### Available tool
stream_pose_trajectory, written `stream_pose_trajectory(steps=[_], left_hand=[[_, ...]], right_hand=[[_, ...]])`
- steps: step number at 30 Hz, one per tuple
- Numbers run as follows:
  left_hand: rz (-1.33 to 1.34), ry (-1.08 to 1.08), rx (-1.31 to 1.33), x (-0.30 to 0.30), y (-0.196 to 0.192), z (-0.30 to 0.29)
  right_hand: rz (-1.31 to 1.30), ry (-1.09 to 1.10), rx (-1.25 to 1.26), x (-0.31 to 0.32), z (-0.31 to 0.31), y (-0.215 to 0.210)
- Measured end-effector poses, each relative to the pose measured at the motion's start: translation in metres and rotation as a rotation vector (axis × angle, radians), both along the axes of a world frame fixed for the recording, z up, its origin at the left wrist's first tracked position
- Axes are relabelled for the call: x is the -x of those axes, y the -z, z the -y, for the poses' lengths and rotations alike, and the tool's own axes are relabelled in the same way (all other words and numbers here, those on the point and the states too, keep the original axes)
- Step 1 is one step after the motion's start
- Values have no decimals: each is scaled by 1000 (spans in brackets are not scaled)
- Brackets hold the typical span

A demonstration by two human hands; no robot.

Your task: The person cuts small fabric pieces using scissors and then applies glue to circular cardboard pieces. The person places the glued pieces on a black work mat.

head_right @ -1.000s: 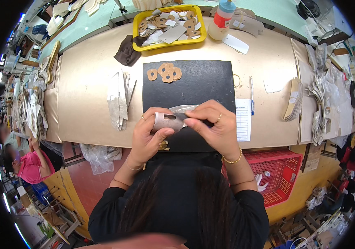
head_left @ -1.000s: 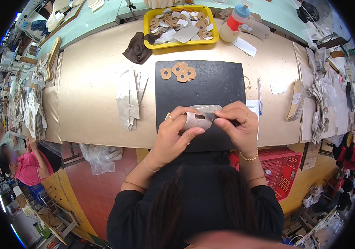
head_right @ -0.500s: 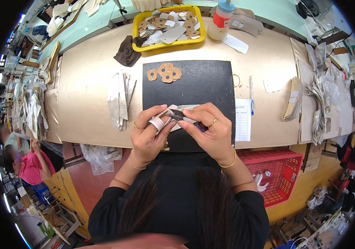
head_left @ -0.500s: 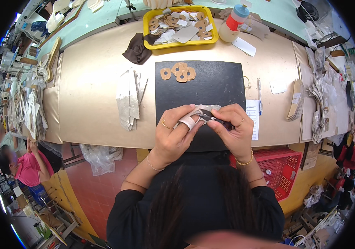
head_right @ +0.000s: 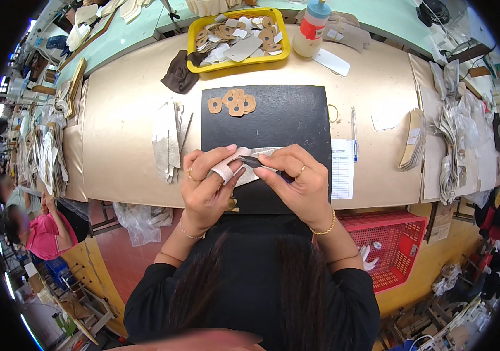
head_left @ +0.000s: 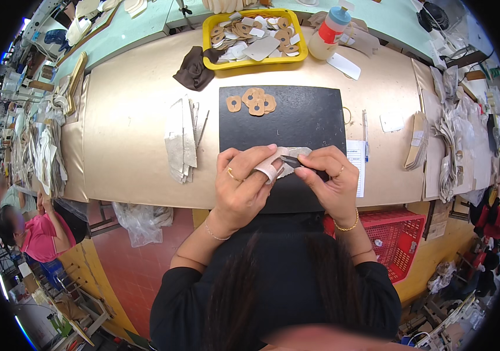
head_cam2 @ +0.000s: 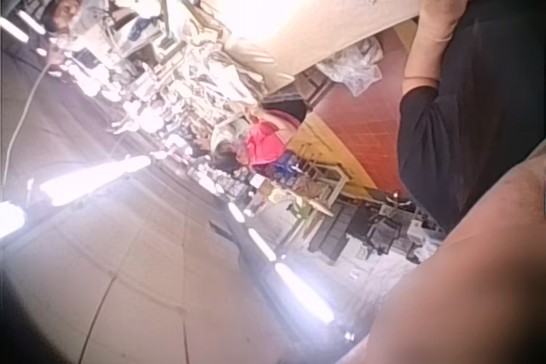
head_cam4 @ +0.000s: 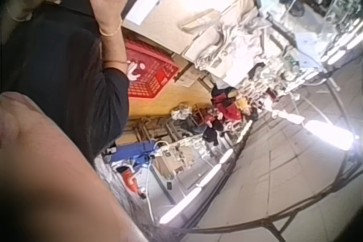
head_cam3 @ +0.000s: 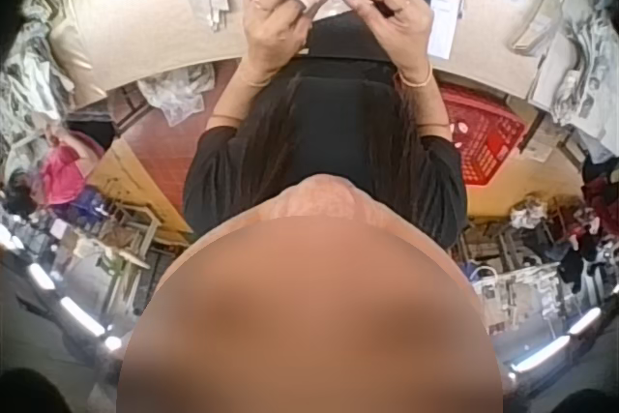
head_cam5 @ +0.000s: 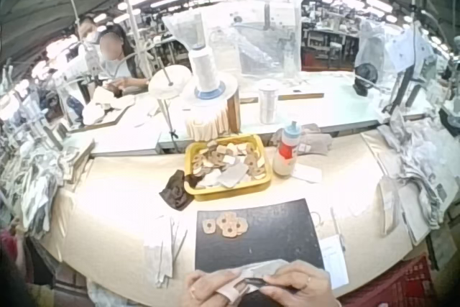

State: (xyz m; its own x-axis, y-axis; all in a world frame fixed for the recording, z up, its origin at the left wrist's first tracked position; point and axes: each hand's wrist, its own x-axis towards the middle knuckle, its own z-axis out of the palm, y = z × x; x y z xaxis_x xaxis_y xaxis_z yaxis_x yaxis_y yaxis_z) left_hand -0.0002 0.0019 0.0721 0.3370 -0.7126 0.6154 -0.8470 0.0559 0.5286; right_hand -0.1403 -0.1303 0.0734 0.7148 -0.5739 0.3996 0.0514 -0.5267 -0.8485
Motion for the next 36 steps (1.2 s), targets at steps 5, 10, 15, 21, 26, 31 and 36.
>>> stream_pose_trajectory(steps=[5,10,15,21,26,31,36], left_hand=[[-230,90,-30,-2,-4,-2],[-434,201,-87,-6,-8,-5],[-447,259,-115,-10,-8,-6],[-515,322,-145,-13,-7,-7],[-619,376,-157,-14,-6,-9],[-646,389,-187,-15,-6,-9],[-635,399,-191,-14,-7,-9]], right_hand=[[-8,-42,-70,3,7,0],[-84,-124,-199,5,10,-7],[-70,-184,-189,3,13,-10],[-78,-210,-181,7,16,-8],[-51,-238,-201,6,16,-10],[-119,-264,-236,8,16,-12],[-58,-275,-207,6,17,-8]])
